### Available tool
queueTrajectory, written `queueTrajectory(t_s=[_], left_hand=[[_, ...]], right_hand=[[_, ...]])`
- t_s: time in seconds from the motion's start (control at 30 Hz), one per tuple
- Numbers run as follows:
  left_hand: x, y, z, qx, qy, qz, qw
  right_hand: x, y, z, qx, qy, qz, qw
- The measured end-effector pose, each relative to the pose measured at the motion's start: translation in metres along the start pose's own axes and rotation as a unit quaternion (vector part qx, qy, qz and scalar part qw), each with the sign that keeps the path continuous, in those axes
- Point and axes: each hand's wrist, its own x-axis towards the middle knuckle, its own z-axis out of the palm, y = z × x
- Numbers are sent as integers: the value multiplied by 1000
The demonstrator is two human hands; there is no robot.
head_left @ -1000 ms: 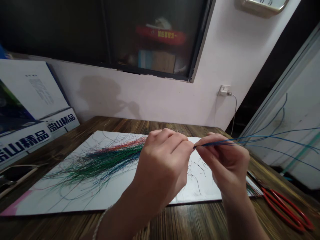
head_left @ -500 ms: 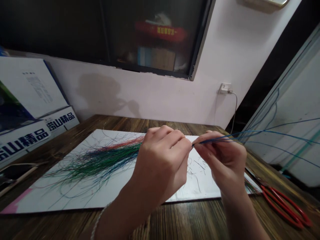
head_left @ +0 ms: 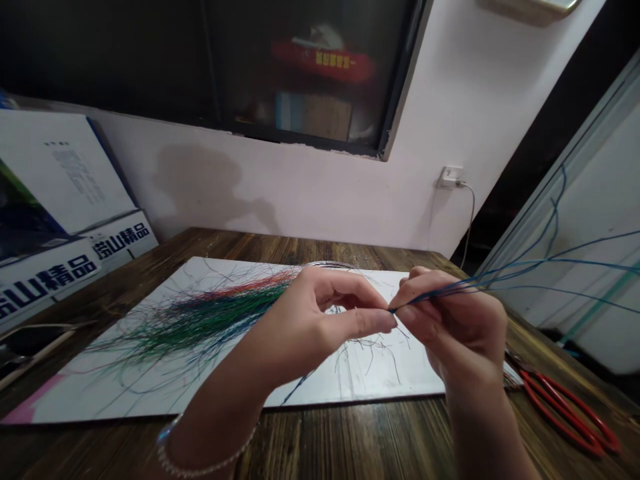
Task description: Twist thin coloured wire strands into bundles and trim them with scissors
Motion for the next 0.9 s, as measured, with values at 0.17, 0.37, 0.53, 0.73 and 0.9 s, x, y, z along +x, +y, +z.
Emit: queueTrajectory(t_s=[0.17, 0.37, 0.53, 0.73, 0.9], left_hand=[[6, -7, -3, -165, -85, -87, 979], [13, -15, 1, -286, -143, -90, 943], [14, -17, 6, -315, -145, -102, 933], [10, -12, 7, -233, -123, -73, 962], [4, -5, 6, 168, 75, 148, 972]], right_hand=[[0, -1, -1, 11, -19, -3, 1000], [4, -2, 0, 55, -21, -20, 998], [4, 3, -1, 83, -22, -33, 996], [4, 15, -2, 76, 15, -108, 991], [4, 10, 2, 50, 44, -11, 998]])
